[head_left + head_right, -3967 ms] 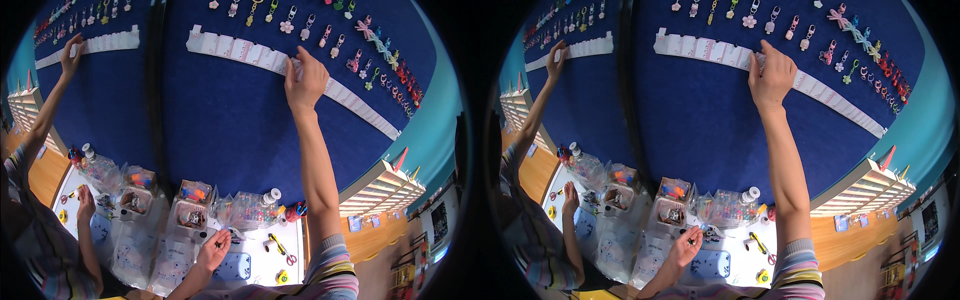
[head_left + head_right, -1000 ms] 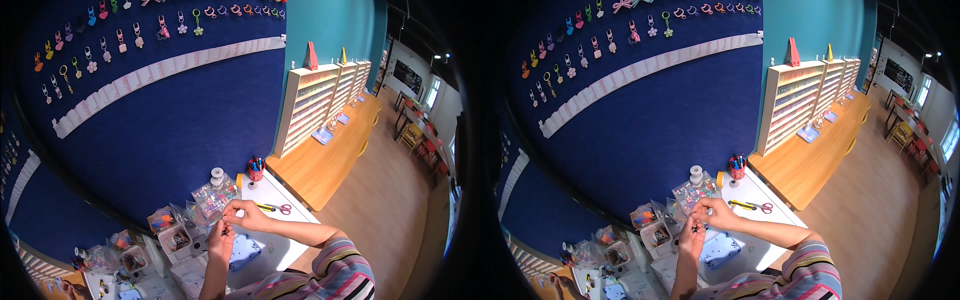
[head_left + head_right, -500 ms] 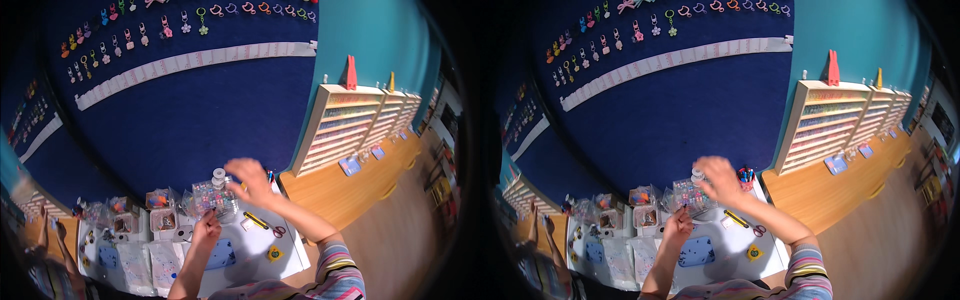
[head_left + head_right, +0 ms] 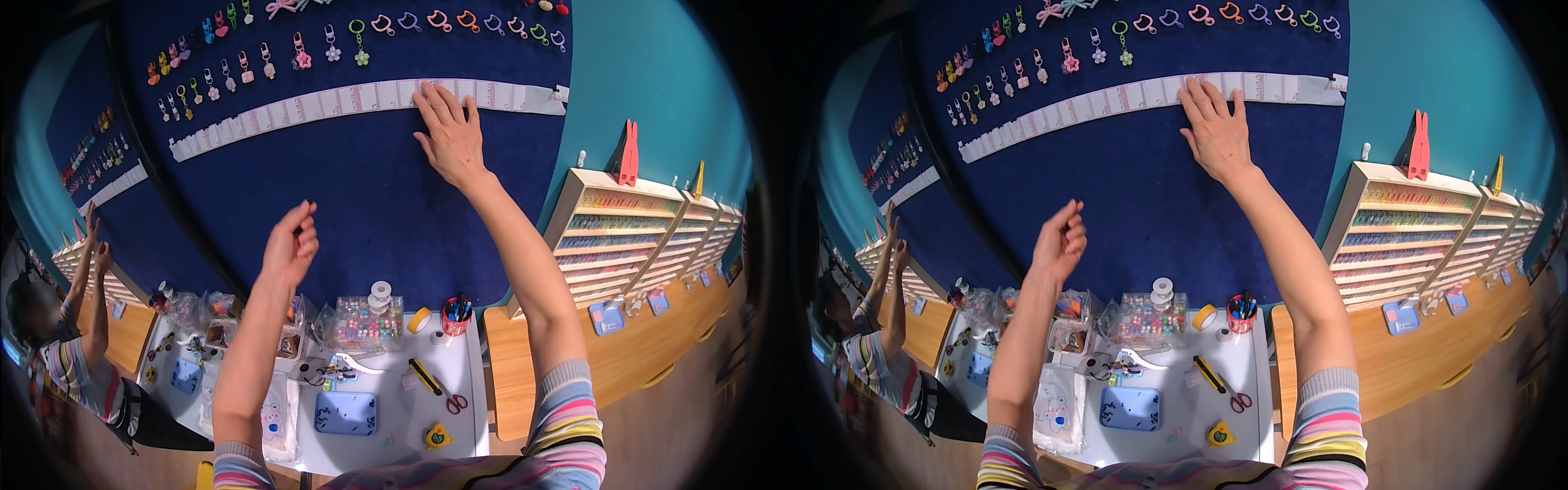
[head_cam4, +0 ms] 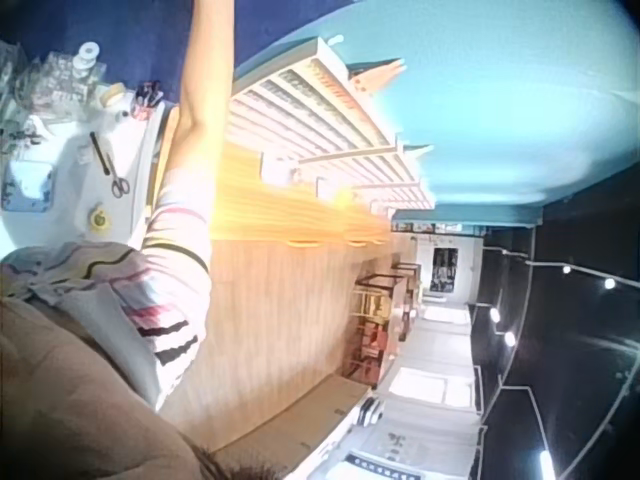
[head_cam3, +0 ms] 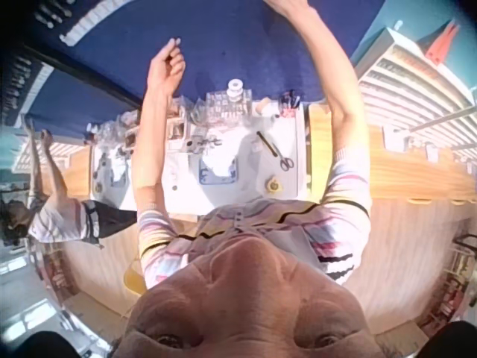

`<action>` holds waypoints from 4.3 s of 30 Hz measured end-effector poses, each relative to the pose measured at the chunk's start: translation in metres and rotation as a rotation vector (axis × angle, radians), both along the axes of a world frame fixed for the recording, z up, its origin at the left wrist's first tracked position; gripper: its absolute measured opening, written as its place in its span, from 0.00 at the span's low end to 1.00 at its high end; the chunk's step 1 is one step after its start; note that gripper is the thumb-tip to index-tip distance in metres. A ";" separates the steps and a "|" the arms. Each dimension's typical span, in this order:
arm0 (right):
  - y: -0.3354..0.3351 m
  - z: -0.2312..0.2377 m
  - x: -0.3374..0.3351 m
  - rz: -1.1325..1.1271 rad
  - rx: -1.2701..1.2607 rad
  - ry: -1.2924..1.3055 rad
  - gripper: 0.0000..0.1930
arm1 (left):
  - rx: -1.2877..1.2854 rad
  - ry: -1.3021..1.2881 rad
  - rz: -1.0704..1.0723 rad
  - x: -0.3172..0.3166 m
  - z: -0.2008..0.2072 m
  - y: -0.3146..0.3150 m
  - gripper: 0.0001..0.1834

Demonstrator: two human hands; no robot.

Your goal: The person assembles small keychains by attaching black plastic clips to a long strip of white paper with pink markings. They repeatedly pick up clips from a tray, attach them to the strip, and adjust the strip's position on a blue surface.

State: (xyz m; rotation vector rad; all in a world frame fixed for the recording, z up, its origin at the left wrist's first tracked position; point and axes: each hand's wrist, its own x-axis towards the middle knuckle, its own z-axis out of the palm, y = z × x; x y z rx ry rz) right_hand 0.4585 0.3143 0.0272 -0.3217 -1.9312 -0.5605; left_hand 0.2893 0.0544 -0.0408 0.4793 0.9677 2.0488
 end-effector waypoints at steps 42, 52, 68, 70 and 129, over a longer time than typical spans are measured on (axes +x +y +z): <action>-0.001 0.005 0.001 -0.023 0.125 0.030 0.30 | 0.205 0.337 0.415 -0.097 0.100 0.090 0.08; 0.041 0.006 0.040 -0.059 0.069 0.174 0.30 | 0.208 0.357 0.356 -0.116 0.103 0.084 0.12; 0.090 -0.010 0.095 0.004 0.008 0.293 0.27 | 0.172 0.370 0.402 -0.112 0.103 0.086 0.14; 0.094 -0.012 0.096 0.011 0.000 0.361 0.26 | 0.176 0.372 0.405 -0.113 0.102 0.086 0.13; 0.120 0.004 0.105 -0.333 -0.098 0.586 0.26 | 0.192 0.420 0.402 -0.116 0.098 0.088 0.12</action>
